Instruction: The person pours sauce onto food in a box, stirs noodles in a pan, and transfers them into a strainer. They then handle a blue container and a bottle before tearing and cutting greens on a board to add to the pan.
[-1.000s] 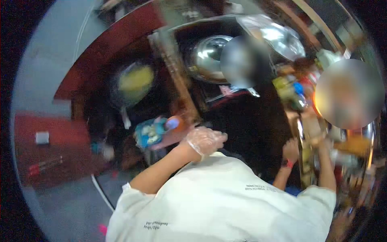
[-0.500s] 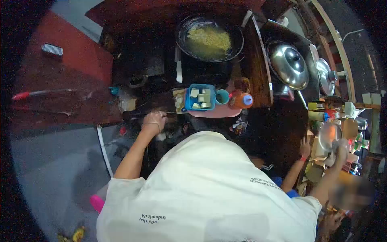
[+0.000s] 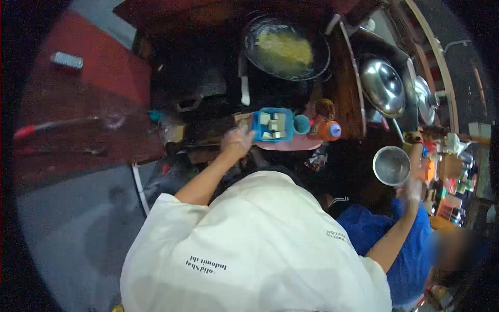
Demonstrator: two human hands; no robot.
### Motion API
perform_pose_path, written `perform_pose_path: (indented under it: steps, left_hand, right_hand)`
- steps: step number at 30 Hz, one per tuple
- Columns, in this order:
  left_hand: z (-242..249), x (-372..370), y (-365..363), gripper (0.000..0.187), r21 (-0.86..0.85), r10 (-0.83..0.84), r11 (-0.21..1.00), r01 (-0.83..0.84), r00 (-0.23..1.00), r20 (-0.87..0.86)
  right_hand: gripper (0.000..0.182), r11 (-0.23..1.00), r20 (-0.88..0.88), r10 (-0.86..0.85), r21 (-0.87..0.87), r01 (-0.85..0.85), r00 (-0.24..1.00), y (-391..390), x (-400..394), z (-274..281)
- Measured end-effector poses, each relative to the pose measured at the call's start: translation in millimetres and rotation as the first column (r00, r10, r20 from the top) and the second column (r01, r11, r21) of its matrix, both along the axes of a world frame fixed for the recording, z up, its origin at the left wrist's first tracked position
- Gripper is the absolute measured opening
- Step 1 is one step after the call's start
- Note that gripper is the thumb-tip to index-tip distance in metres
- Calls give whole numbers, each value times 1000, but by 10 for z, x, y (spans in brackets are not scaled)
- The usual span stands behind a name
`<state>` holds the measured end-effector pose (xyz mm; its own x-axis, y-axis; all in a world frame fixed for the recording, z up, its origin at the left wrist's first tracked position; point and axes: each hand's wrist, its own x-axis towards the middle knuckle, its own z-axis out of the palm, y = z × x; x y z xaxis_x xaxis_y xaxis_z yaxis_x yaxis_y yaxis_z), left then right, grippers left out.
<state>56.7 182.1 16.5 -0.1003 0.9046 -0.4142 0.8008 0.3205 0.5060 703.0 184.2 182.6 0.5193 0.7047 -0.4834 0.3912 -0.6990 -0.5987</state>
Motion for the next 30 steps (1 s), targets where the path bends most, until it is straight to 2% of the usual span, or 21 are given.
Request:
perform_pose_path:
  steps: [2, 4, 6, 8, 9, 10, 11, 13, 14, 15, 16, 17, 19, 21, 22, 24, 25, 26, 27, 28, 30]
  left_hand:
    - [-276, -472, -249, 40, 149, 141, 982, -112, 970, -199]
    - [-515, -1065, -579, 51, 260, 110, 964, 46, 824, -555]
    - [-674, -1465, -789, 57, 110, 41, 993, 37, 776, -630]
    - [-767, -1750, -925, 63, 39, -144, 974, 223, 741, -656]
    - [-771, -1800, -885, 63, 48, -150, 970, 239, 739, -657]
    - [-757, -1840, -824, 60, -53, -181, 981, 185, 794, -580]
    - [-738, -1852, -778, 57, -161, -198, 978, 134, 844, -498]
    - [-592, -1814, -795, 55, -171, -196, 977, 129, 860, -471]
    - [-457, -1787, -812, 53, -193, -189, 975, 113, 878, -439]
    - [-187, -1655, -793, 49, -279, -97, 960, -12, 923, -373]
    - [-219, -1749, -956, 46, -181, -102, 983, 40, 931, -350]
    - [-251, -1833, -1196, 43, -80, -109, 993, 88, 938, -329]
    - [195, -1678, -1518, 39, -34, -10, 999, 2, 970, -243]
    - [623, -1518, -1759, 45, -131, 120, 984, -124, 992, -39]
    - [743, -1480, -1714, 45, -121, 114, 985, -119, 992, -44]
    - [970, -1384, -1635, 56, -130, 88, 986, -100, 992, -94]
    - [1224, -1229, -1414, 62, 30, 153, 988, -153, 988, 8]
    - [1461, -1081, -1055, 64, 30, 177, 984, -178, 984, 28]
    - [1600, -899, -717, 62, 152, 223, 964, -218, 975, -17]
    - [1997, -609, -304, 58, 167, 197, 970, -176, 973, -122]
    - [2089, -402, 370, 51, 310, 133, 948, -69, 972, -192]
  right_hand:
    - [40, 1000, -63, -23, 0, 23, 998, -4, -262, 66]
    - [39, 997, -121, -73, 10, 75, 990, -44, -552, 195]
    - [39, 995, -45, 37, 95, -33, 998, -67, -787, 338]
    - [38, 994, -55, 50, 99, -44, 997, 1, -777, 377]
    - [38, 993, -70, 82, 89, -75, 994, 47, -773, 389]
    - [38, 993, -71, 66, 99, -59, 995, 109, -766, 401]
    - [38, 989, -37, 135, 65, -133, 990, 186, -744, 418]
    - [38, 978, -2, 205, 39, -205, 979, 277, -633, 427]
    - [38, 932, 60, 348, 88, -352, 936, 324, -535, 390]
    - [38, 897, 94, 418, 112, -427, 904, 356, -493, 394]
    - [38, 857, 131, 482, 135, -497, 866, 388, -451, 399]
    - [38, 897, 83, 412, 137, -419, 908, 408, -440, 419]
    - [38, 928, 34, 341, 148, -342, 940, 448, -505, 505]
    - [38, 968, -128, 198, 181, -173, 972, 409, -701, 668]
    - [39, 979, -212, 120, 186, -81, 970, 384, -719, 698]
    - [36, 970, -293, 143, 232, -75, 945, 362, -575, 571]
    - [34, 975, -330, 133, 215, -62, 935, 374, -563, 535]
    - [33, 979, -368, 123, 198, -51, 922, 388, -562, 514]
    - [33, 978, -372, 123, 202, -49, 920, 417, -572, 505]
    - [32, 971, -350, 148, 227, -69, 925, 448, -600, 499]
    - [30, 955, -300, 193, 276, -108, 934, 480, -673, 513]
